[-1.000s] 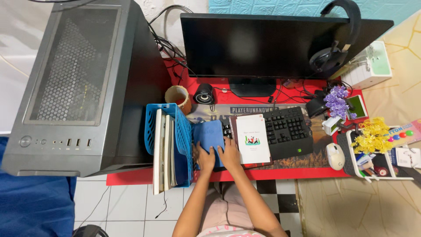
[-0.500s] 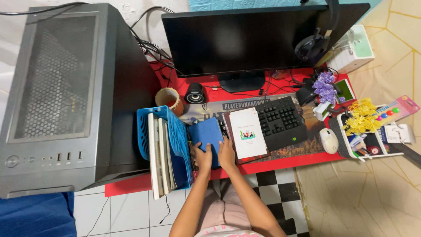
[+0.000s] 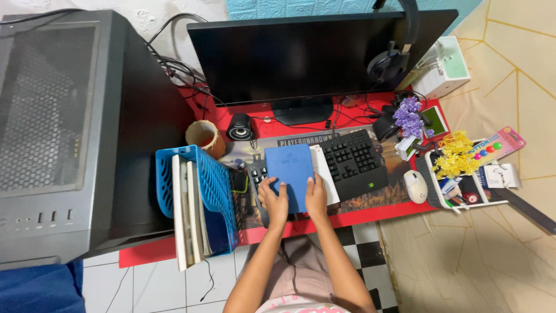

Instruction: The person organizes items on a desk by moving books, a blue basket, a pen holder, and phone boxes into a white plastic bin. They handle each item by hand, placing them into the bin and occasionally returning to the desk to retrieve more items.

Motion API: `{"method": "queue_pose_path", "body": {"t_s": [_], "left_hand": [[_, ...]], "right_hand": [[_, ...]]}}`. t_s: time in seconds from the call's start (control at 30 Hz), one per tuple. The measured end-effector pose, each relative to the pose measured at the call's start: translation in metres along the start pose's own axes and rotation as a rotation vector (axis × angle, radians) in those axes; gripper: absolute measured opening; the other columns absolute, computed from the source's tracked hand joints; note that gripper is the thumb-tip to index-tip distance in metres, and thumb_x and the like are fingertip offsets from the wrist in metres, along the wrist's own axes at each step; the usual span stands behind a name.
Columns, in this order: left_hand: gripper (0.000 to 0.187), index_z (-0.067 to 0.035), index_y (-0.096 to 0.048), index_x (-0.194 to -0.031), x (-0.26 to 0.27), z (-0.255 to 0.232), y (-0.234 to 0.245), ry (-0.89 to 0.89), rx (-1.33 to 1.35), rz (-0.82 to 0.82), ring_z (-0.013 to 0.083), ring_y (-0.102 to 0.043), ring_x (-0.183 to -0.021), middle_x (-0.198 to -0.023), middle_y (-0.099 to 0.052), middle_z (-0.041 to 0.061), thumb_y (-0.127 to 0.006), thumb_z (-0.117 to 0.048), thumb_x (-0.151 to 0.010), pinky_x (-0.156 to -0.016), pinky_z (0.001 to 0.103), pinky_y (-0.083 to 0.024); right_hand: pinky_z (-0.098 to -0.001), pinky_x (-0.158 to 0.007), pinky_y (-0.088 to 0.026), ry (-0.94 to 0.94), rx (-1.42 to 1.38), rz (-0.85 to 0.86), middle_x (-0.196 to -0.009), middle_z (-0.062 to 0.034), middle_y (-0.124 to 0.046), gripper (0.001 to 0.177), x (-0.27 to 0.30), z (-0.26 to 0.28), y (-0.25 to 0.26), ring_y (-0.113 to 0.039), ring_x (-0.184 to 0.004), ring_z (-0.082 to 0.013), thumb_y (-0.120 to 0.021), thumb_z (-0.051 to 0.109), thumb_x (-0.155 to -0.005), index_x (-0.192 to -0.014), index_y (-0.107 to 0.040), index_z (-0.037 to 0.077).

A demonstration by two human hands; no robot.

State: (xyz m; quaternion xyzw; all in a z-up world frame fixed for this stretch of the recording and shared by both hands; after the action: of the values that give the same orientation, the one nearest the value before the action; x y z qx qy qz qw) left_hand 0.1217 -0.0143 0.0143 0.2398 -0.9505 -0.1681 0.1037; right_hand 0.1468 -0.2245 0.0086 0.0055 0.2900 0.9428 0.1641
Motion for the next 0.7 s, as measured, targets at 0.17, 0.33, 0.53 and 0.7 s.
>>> {"method": "queue_pose_path", "body": {"t_s": [0.17,0.33,0.53,0.7], "left_hand": [[0.040,-0.010,-0.056,-0.126,0.005,0.004,-0.046,-0.088,0.098,0.093,0.0340,-0.046,-0.130,-0.138,-0.055,0.014,-0.069,-0.022,-0.090,-0.113,0.045,-0.032],[0.041,-0.008,-0.058,-0.126,0.015,0.016,-0.077,-0.117,0.052,0.117,0.0364,-0.043,-0.130,-0.139,-0.053,0.017,-0.072,-0.018,-0.088,-0.112,0.046,-0.030],[0.038,-0.009,-0.059,-0.123,0.010,0.030,-0.081,-0.116,0.076,0.115,0.0318,-0.051,-0.123,-0.132,-0.057,0.014,-0.072,-0.019,-0.088,-0.109,0.043,-0.036],[0.035,-0.009,-0.061,-0.122,0.001,0.056,-0.084,-0.028,0.181,0.127,0.0291,-0.059,-0.115,-0.124,-0.059,0.013,-0.069,-0.021,-0.090,-0.104,0.040,-0.045]], "right_hand": [[-0.0461,-0.099,-0.048,-0.029,0.055,-0.033,-0.124,-0.0251,-0.065,0.039,-0.023,-0.034,0.035,-0.062,-0.115,-0.0421,-0.047,0.026,-0.106,-0.132,-0.060,-0.001],[-0.0475,-0.097,-0.049,-0.023,0.107,-0.014,-0.122,-0.0246,-0.067,0.039,-0.033,-0.061,0.042,-0.063,-0.113,-0.0439,-0.047,0.027,-0.106,-0.129,-0.063,0.000],[-0.0508,-0.093,-0.049,-0.037,0.145,0.017,-0.119,-0.0244,-0.066,0.038,-0.038,-0.065,0.042,-0.061,-0.109,-0.0457,-0.047,0.028,-0.105,-0.128,-0.063,0.002],[-0.0507,-0.097,-0.046,0.055,0.353,0.041,-0.115,-0.0202,-0.069,0.035,-0.041,-0.053,0.046,-0.059,-0.107,-0.0443,-0.051,0.028,-0.104,-0.125,-0.068,0.006]]}}
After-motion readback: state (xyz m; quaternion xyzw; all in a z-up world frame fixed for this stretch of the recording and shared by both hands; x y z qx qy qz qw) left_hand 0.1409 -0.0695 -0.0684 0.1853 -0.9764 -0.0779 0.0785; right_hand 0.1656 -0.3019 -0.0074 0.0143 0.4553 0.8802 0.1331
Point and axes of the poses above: each hand's wrist, its own x-axis away from the middle knuckle, its own y-axis out of the back of the hand, z = x × y, the point moved 10 cm from there along -x, towards the middle knuckle
